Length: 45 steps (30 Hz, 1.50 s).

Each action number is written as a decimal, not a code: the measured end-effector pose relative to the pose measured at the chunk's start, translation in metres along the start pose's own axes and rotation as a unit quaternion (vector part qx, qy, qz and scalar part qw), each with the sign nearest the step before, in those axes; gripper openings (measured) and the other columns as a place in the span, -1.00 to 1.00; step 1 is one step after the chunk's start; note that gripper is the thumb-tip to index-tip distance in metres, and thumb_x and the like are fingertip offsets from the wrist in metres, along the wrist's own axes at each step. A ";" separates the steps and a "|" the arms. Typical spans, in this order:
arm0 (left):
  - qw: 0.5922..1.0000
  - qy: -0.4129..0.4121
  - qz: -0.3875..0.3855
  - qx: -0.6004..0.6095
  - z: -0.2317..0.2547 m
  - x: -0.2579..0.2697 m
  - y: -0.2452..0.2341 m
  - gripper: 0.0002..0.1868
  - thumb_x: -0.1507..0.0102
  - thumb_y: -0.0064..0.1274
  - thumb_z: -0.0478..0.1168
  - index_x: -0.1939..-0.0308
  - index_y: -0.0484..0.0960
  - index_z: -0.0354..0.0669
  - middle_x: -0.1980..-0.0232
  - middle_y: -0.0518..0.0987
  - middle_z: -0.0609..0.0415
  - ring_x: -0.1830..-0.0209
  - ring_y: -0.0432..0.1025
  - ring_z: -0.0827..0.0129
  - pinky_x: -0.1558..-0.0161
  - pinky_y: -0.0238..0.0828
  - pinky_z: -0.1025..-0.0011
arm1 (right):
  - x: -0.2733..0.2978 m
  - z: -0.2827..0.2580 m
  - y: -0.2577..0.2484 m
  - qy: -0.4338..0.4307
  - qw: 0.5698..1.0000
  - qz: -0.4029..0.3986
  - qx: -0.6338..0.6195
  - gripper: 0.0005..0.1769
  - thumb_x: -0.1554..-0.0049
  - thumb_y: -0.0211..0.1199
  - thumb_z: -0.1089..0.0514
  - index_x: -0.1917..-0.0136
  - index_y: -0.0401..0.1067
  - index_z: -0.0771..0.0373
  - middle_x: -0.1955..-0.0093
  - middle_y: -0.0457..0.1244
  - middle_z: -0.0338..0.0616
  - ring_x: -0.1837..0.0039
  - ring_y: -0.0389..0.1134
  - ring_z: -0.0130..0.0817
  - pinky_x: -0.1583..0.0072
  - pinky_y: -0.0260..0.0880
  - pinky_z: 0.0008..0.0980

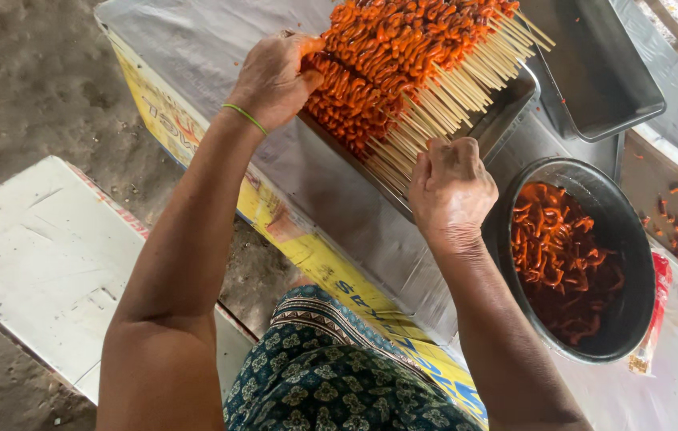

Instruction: The person threads orange-colored meat onto wooden skewers by hand and places the finished skewers onto a metal tray.

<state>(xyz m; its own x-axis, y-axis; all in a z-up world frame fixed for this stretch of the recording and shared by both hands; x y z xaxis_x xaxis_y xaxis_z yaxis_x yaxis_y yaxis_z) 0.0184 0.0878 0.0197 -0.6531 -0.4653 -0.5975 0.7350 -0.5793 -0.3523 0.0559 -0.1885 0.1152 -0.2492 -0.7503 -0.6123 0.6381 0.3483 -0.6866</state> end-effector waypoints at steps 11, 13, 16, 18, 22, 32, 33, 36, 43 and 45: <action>0.999 0.047 -0.021 -0.018 -0.007 -0.003 -0.004 -0.72 -0.10 0.31 -0.36 0.11 0.73 -0.09 0.03 0.64 -0.07 0.00 0.50 -0.02 -0.05 0.42 0.14 | -0.013 -0.007 0.011 0.026 0.998 -0.041 0.027 -0.72 -0.16 0.39 0.15 -0.16 0.51 0.13 0.12 0.33 -0.11 0.27 0.40 -0.19 0.25 0.42 -0.19; 0.998 0.044 -0.044 -0.009 -0.009 -0.001 -0.007 -0.75 -0.14 0.26 -0.37 0.10 0.70 -0.13 0.08 0.66 -0.06 0.02 0.51 -0.03 -0.02 0.43 0.11 | -0.015 -0.011 0.013 0.024 0.998 -0.042 0.034 -0.69 -0.14 0.40 0.13 -0.17 0.51 0.13 0.16 0.33 -0.11 0.29 0.40 -0.17 0.28 0.40 -0.18; 0.990 0.137 -0.028 -0.009 -0.005 -0.004 -0.010 -0.78 -0.09 0.20 -0.42 0.18 0.67 -0.18 0.10 0.68 -0.08 0.05 0.53 -0.04 -0.01 0.45 0.10 | -0.017 -0.014 0.015 0.025 0.998 -0.038 0.032 -0.74 -0.15 0.41 0.13 -0.10 0.48 0.13 0.20 0.33 -0.16 0.28 0.39 -0.16 0.25 0.39 -0.18; 0.989 0.143 -0.044 0.002 -0.004 -0.005 -0.014 -0.78 -0.12 0.19 -0.42 0.16 0.69 -0.17 0.12 0.68 -0.08 0.07 0.54 -0.04 0.00 0.46 0.10 | -0.018 -0.017 0.014 0.010 1.000 -0.016 0.025 -0.79 -0.13 0.41 0.13 -0.01 0.47 0.14 0.20 0.33 -0.17 0.25 0.39 -0.14 0.22 0.39 -0.18; 0.989 0.117 -0.085 0.011 0.001 -0.004 -0.023 -0.71 -0.08 0.15 -0.46 0.14 0.72 -0.15 0.15 0.69 -0.08 0.08 0.55 -0.03 0.02 0.47 0.13 | -0.018 -0.022 0.012 0.006 1.000 -0.019 -0.013 -0.87 -0.17 0.37 0.21 0.15 0.42 0.13 0.24 0.28 -0.20 0.24 0.38 -0.16 0.19 0.39 -0.20; 0.979 0.007 -0.201 -0.025 -0.003 -0.008 -0.028 -0.57 -0.06 0.06 -0.52 0.05 0.75 -0.08 0.09 0.68 -0.12 0.06 0.58 0.06 -0.02 0.49 0.22 | -0.015 -0.035 0.011 0.049 0.987 -0.136 -0.066 -0.92 -0.19 0.29 0.20 0.15 0.44 0.18 0.11 0.26 -0.15 0.18 0.42 -0.21 0.12 0.44 -0.14; 0.980 -0.002 -0.195 -0.027 -0.005 -0.009 -0.025 -0.53 -0.04 0.04 -0.54 0.04 0.75 -0.07 0.08 0.68 -0.12 0.05 0.58 0.07 -0.02 0.48 0.22 | -0.014 -0.036 0.015 0.062 0.983 -0.156 -0.072 -0.94 -0.18 0.27 0.20 0.15 0.44 0.18 0.07 0.26 -0.14 0.17 0.42 -0.22 0.11 0.45 -0.13; 0.985 0.005 -0.170 -0.017 -0.011 -0.009 -0.022 -0.50 -0.02 0.00 -0.56 0.04 0.75 -0.08 0.06 0.67 -0.15 0.03 0.57 0.03 -0.03 0.47 0.20 | -0.011 -0.038 0.024 0.050 0.984 -0.163 -0.051 -0.90 -0.21 0.26 0.17 0.12 0.44 0.24 0.02 0.26 -0.06 0.18 0.42 -0.16 0.09 0.45 -0.09; 0.990 0.102 -0.080 -0.053 -0.021 -0.008 -0.024 -0.65 -0.01 0.08 -0.52 0.20 0.77 -0.14 0.13 0.66 -0.14 0.06 0.52 -0.08 0.04 0.42 0.12 | -0.004 -0.041 0.044 0.070 0.973 -0.217 -0.040 -0.93 -0.20 0.25 0.19 0.12 0.41 0.18 0.04 0.31 -0.07 0.12 0.43 0.00 0.08 0.42 -0.01; 0.990 0.106 -0.085 -0.040 -0.025 -0.008 -0.023 -0.67 -0.05 0.08 -0.52 0.20 0.76 -0.14 0.14 0.65 -0.12 0.07 0.53 -0.04 0.01 0.45 0.14 | -0.006 -0.041 0.044 0.055 0.972 -0.226 -0.041 -0.94 -0.13 0.26 0.21 0.11 0.41 0.20 0.06 0.30 -0.03 0.15 0.43 0.02 0.12 0.41 0.01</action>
<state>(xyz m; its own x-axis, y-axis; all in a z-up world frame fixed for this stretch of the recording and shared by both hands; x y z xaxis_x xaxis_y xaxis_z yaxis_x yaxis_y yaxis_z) 0.0113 0.1212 0.0149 -0.7216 -0.2090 -0.6600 0.6351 -0.5791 -0.5111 0.0557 -0.1456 0.0722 -0.5699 -0.7738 -0.2765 0.3857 0.0452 -0.9215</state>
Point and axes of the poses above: each hand's wrist, its own x-axis away from the middle knuckle, its own y-axis out of the palm, z = x × y, the point moved 2 cm from there along -x, towards the middle knuckle
